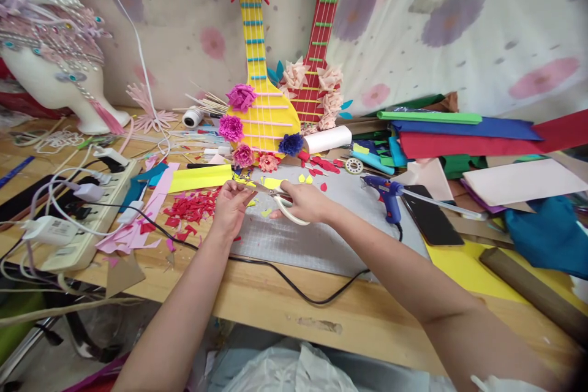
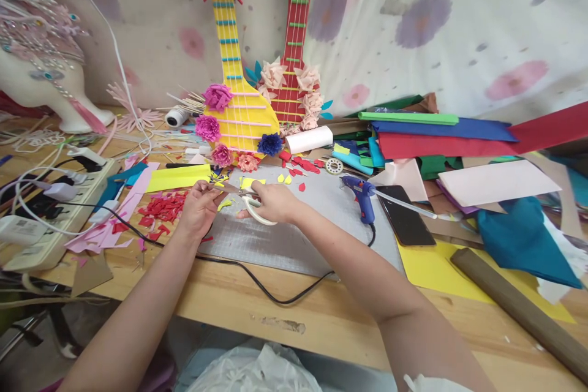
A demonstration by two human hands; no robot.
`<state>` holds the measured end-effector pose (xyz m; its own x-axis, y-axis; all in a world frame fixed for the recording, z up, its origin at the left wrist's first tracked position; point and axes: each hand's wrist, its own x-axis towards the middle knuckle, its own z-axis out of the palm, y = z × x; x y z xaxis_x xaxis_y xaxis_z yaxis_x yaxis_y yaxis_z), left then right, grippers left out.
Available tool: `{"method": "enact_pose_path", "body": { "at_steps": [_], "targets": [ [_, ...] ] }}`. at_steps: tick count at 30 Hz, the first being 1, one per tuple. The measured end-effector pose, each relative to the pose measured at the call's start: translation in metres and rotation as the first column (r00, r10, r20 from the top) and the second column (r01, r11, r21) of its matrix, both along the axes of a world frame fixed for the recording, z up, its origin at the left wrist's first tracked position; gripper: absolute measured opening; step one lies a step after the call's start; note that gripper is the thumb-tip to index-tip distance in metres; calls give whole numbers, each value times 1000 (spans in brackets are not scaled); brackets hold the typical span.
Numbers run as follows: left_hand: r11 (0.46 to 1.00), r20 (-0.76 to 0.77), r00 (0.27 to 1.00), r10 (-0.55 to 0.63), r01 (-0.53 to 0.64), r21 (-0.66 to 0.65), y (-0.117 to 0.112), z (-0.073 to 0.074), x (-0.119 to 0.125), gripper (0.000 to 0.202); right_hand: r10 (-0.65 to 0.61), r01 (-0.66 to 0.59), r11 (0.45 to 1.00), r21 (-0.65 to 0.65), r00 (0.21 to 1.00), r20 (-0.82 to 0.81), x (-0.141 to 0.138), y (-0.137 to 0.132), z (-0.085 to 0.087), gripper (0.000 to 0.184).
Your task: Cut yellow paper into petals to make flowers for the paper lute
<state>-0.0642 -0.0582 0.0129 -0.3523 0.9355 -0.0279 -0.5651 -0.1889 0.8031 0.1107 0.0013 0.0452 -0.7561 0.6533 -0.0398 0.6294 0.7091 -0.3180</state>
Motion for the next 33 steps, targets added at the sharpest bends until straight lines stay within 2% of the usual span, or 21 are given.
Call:
{"method": "enact_pose_path", "body": {
  "at_steps": [11,21,27,30,33],
  "targets": [
    [999,15,1000,-7,7,-32,2,2,-5,37,-27,27,1000,0,1000,-2,-4,3,-4,54],
    [998,10,999,49,-48,-41,-6,1,-23,37,1,-3,999,-39,998,-68,-22,3,-5,53],
    [995,3,996,85,-84,-61,-11,4,-32,39,49,-55,998,-43,989,-136,-33,5,-9,48],
    [992,6,995,98,-97,-84,-13,7,-37,39,30,-47,995,-90,983,-183,-39,7,-16,45],
    [984,-2,996,89,-89,-153,-15,8,-42,36,-64,17,982,-187,967,-246,-42,10,-24,43]
  ]
}}
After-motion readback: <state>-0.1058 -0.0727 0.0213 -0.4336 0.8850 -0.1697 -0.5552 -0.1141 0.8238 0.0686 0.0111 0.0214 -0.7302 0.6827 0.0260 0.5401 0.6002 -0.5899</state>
